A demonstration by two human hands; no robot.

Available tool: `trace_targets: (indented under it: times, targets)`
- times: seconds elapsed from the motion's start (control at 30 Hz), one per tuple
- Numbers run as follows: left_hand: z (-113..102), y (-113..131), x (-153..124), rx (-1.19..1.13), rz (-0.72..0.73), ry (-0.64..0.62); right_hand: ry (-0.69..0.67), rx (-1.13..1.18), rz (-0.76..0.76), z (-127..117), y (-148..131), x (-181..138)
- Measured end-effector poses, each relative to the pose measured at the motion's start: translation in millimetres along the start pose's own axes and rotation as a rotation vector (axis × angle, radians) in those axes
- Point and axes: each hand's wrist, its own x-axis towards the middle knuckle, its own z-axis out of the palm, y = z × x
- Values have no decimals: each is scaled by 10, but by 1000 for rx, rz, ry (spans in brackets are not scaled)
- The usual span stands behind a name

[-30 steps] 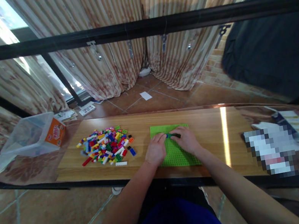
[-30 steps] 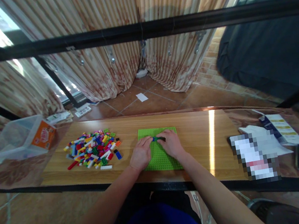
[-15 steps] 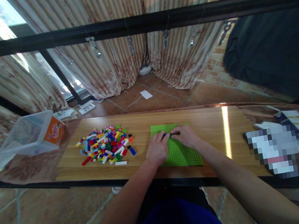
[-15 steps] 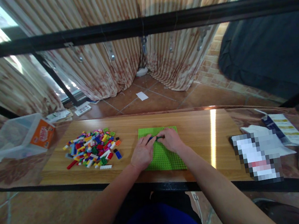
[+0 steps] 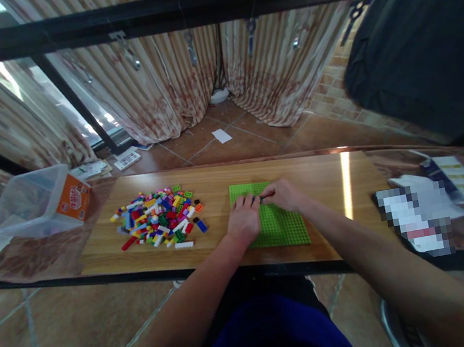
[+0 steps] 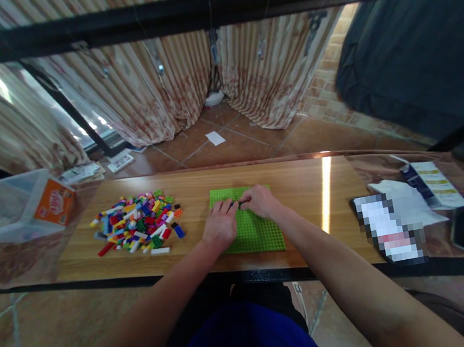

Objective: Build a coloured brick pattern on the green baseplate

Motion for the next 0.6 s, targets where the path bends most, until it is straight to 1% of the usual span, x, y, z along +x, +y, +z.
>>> trace_targets:
  times: [0.1, 0.2, 0.4, 0.6]
  targets:
    - [41, 30, -20, 23, -4, 16, 48, 16, -18, 54, 27, -50]
    - [59, 45, -30, 28, 0, 21, 67, 38, -24, 81, 66, -36]
    - [76, 44, -52, -21, -19, 74, 51, 80, -44, 108, 157, 24]
    - [99, 51, -75, -30, -17, 82, 38, 73, -80, 107, 216, 51]
